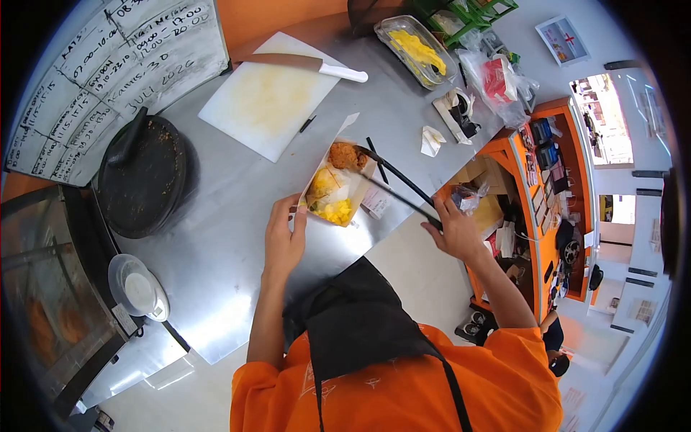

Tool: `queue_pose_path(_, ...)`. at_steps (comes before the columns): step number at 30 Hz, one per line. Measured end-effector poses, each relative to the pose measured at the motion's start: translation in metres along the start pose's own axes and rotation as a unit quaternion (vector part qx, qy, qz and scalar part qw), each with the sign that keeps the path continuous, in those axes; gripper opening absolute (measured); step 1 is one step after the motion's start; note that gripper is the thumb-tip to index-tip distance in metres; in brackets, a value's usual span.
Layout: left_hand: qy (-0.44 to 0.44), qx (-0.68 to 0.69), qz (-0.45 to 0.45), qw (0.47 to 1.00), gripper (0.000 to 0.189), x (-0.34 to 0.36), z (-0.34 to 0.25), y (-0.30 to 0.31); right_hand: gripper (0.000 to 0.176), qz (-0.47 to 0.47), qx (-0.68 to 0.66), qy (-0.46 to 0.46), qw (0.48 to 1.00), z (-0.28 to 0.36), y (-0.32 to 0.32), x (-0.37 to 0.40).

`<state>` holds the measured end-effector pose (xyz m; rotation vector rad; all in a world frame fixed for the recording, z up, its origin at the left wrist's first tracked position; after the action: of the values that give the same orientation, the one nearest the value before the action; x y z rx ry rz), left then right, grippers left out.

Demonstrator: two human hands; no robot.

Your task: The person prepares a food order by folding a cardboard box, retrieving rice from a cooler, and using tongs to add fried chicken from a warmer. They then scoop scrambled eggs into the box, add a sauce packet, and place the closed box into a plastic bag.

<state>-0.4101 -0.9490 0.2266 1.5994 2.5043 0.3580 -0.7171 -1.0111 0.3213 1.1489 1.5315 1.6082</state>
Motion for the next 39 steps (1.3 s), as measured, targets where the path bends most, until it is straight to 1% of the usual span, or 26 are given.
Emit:
queue_pose_path(2,0.002,-0.010,0.002,1.000,0.027,0.001,0.001,0.000,0.063,-0.006,-0.028,0.012,1.000,0.003,0.002,0.003)
queue_pose_path(5,-0.003,-0.023,0.002,1.000,0.027,0.000,0.000,0.000,0.062,0.017,0.002,-0.010,1.000,0.015,0.026,0.005)
queue_pose_path(8,0.002,-0.025,-0.002,1.000,0.027,0.001,-0.003,-0.001,0.059,0.018,0.024,-0.038,0.999,0.011,0.029,0.004)
queue_pose_path(11,0.011,-0.027,-0.007,1.000,0.027,0.002,-0.003,-0.001,0.058,0.009,0.006,-0.033,0.999,0.007,0.024,0.005)
queue_pose_path(13,0.012,-0.024,-0.007,1.000,0.027,0.002,-0.004,0.000,0.057,0.015,0.018,-0.018,1.000,0.009,0.022,0.004)
queue_pose_path(17,0.000,-0.026,-0.008,1.000,0.027,0.003,-0.002,-0.002,0.057,0.005,0.013,0.000,1.000,0.003,0.013,-0.004)
queue_pose_path(23,0.004,-0.017,-0.013,1.000,0.027,0.002,-0.003,0.003,0.055,0.041,0.040,-0.011,0.998,-0.002,0.029,0.002)
queue_pose_path(28,-0.002,-0.022,-0.016,1.000,0.028,0.002,-0.002,0.001,0.057,0.046,0.050,0.004,0.998,0.010,0.029,-0.014)
queue_pose_path(31,0.031,-0.011,-0.016,0.999,0.028,0.002,-0.002,0.002,0.058,0.052,0.033,0.011,0.998,0.008,0.016,-0.031)
queue_pose_path(33,0.038,-0.011,-0.008,0.999,0.028,0.003,0.000,0.002,0.059,0.049,0.012,0.020,0.999,0.001,0.009,-0.043)
queue_pose_path(37,0.021,-0.015,-0.023,0.999,0.028,0.004,0.000,0.003,0.056,0.078,0.014,0.014,0.997,-0.008,0.022,-0.057)
queue_pose_path(38,0.023,-0.012,-0.023,0.999,0.028,0.004,0.000,0.003,0.054,0.073,0.015,0.015,0.997,-0.007,0.031,-0.059)
queue_pose_path(39,0.024,-0.010,-0.022,0.999,0.028,0.003,-0.001,0.002,0.053,0.078,0.018,0.029,0.996,-0.008,0.038,-0.063)
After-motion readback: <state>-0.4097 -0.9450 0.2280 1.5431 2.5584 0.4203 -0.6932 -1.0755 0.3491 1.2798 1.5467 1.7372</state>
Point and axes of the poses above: each hand's wrist, its own x-axis away from the middle knuckle, its own y-axis out of the back of the hand, z = x × y, the point moved 5 cm from there along -x, towards the middle knuckle, and after that the axes turned 9 degrees about -z, right-handed, at the moved point
